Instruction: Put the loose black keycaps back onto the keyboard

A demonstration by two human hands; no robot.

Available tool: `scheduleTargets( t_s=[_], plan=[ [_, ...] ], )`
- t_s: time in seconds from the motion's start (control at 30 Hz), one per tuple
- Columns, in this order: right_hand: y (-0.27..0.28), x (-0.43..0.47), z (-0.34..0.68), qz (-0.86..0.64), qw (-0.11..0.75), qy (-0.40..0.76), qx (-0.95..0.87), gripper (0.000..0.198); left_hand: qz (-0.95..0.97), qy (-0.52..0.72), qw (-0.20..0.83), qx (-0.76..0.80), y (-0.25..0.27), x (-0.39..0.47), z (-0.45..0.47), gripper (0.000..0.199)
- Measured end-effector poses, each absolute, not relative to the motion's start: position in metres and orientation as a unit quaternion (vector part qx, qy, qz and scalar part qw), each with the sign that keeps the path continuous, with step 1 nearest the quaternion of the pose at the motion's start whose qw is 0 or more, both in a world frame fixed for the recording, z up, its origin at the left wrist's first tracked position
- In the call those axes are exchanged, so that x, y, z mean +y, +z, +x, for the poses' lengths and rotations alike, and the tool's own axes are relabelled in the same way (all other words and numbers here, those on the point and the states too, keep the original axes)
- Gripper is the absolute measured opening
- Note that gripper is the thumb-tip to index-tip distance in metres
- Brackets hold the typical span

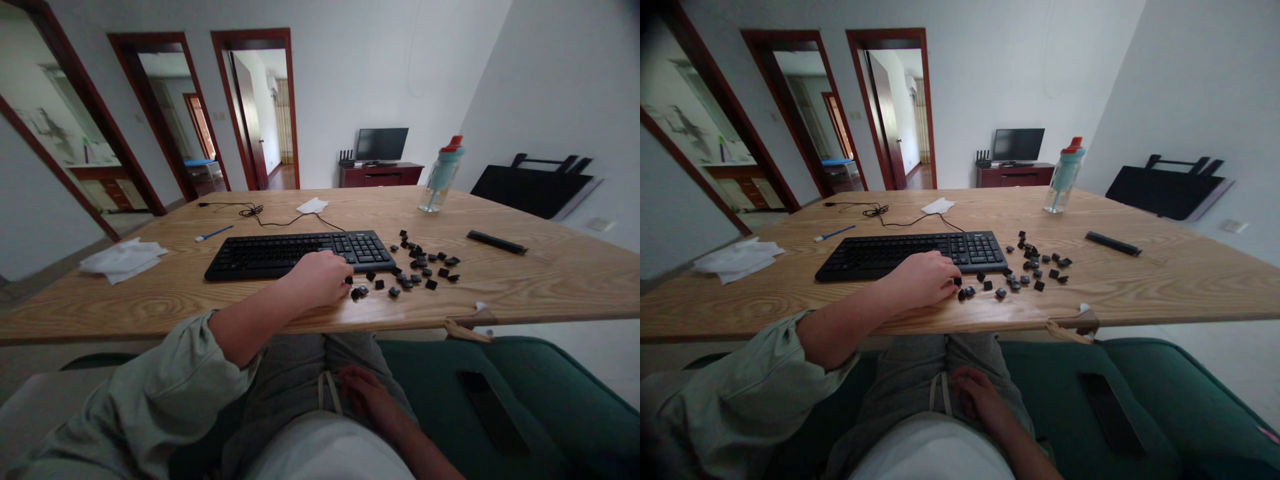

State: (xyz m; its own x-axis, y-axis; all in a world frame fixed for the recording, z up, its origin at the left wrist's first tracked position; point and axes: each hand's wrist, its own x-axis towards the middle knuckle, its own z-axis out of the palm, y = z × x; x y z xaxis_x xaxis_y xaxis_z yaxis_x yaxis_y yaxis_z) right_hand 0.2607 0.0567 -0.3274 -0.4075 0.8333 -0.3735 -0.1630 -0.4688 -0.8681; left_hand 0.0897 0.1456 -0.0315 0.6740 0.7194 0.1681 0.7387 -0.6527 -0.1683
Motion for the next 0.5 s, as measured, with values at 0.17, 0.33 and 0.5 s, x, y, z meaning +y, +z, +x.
scheduleTargets(
  t_s=[0.17, 0.33, 0.5],
  plan=[
    [-0.326, 0.056, 0.261, -0.42, 0.34, 0.745, -0.392, 0.026, -0.901, -0.03, 0.112, -0.419, -0.027, 0.145, 0.095, 0.027],
    [-0.324, 0.056, 0.261, -0.428, 0.333, 0.74, -0.397, 0.026, -0.899, -0.02, 0.101, -0.426, -0.026, 0.144, 0.096, 0.028],
    [-0.325, 0.056, 0.262, -0.415, 0.338, 0.75, -0.388, 0.024, -0.897, -0.021, 0.094, -0.431, -0.024, 0.145, 0.086, 0.025]
  ],
)
